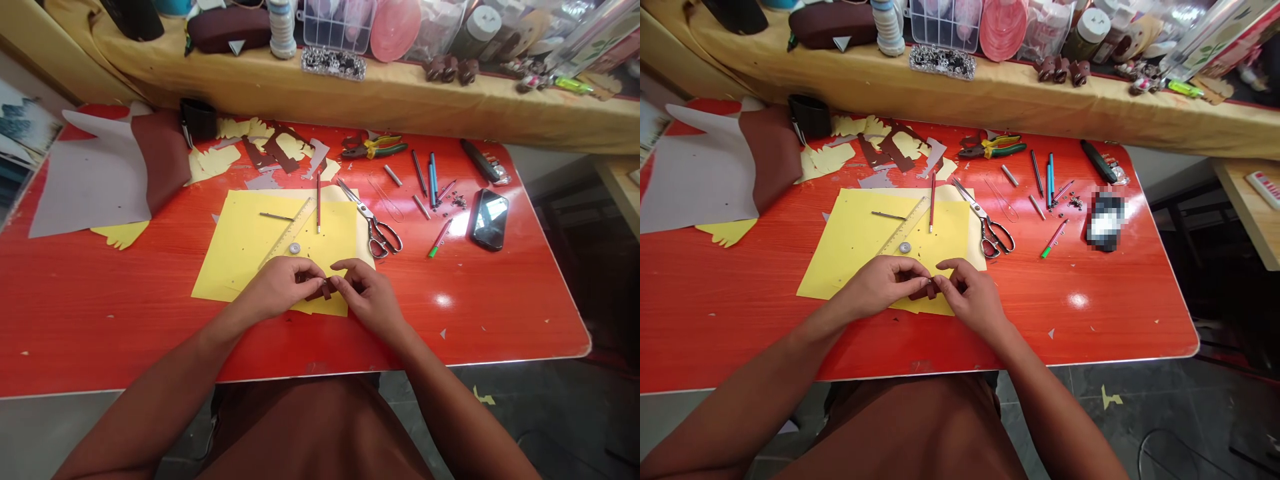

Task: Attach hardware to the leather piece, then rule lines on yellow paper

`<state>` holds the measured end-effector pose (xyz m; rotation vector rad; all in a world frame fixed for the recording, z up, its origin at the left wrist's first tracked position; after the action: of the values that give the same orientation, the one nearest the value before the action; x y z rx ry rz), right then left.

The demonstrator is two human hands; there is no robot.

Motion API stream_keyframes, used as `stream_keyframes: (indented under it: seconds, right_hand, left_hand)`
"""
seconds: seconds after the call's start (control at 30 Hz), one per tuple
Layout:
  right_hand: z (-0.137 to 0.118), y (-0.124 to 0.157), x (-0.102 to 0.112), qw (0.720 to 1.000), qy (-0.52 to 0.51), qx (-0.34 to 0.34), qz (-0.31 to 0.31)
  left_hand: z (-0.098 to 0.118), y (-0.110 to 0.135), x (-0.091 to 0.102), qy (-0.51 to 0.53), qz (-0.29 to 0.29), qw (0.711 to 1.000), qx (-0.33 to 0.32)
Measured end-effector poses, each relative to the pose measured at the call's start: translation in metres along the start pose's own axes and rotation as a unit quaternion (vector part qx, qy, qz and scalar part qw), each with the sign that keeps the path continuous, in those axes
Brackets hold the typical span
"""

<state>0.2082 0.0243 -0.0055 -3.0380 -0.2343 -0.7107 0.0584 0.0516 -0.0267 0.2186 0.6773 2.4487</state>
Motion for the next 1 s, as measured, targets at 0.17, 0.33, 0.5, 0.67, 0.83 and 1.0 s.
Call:
stream_keyframes:
  seconds: [0.17,0.33,0.5,0.67,0.83,1.0]
  right_hand:
    - [0.0,0.0,-0.005,1.0,-0.017,-0.004,-0.021]
    - [0.003,-0.001,-0.008,0.999,-0.033,-0.018,-0.025]
    - [0.003,-0.003,-0.008,0.999,0.0,-0.022,-0.028]
    - [0.002,-0.004,-0.009,0.999,0.024,-0.027,-0.035]
    - [0.003,-0.005,-0.011,0.999,0.02,-0.031,-0.038]
    - [0.006,-0.005,-0.011,0.999,0.005,-0.031,-0.035]
  left_hand:
    - [0.0,-0.002,0.003,-0.025,0.011,1.0,-0.008]
    - [-0.002,-0.003,0.004,-0.025,0.011,1.0,-0.005]
    - [0.0,-0.002,0.002,-0.033,0.008,0.999,-0.007]
    - [0.0,-0.003,0.004,-0.051,0.016,0.998,-0.014]
    - [0.001,-0.002,0.003,-0.058,0.014,0.998,-0.014]
    - [0.0,-0.003,0.004,-0.049,0.019,0.999,-0.01]
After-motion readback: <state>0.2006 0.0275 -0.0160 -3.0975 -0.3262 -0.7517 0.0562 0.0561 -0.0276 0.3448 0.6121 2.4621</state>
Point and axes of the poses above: each hand's wrist, its own y-axis away from the middle knuckle, its own x-axis out of the back of the hand, z = x × y, the point moved 10 cm from there along -y, towards the middle knuckle, and after that the axes turned 7 degrees about x, right-handed, at the moved point
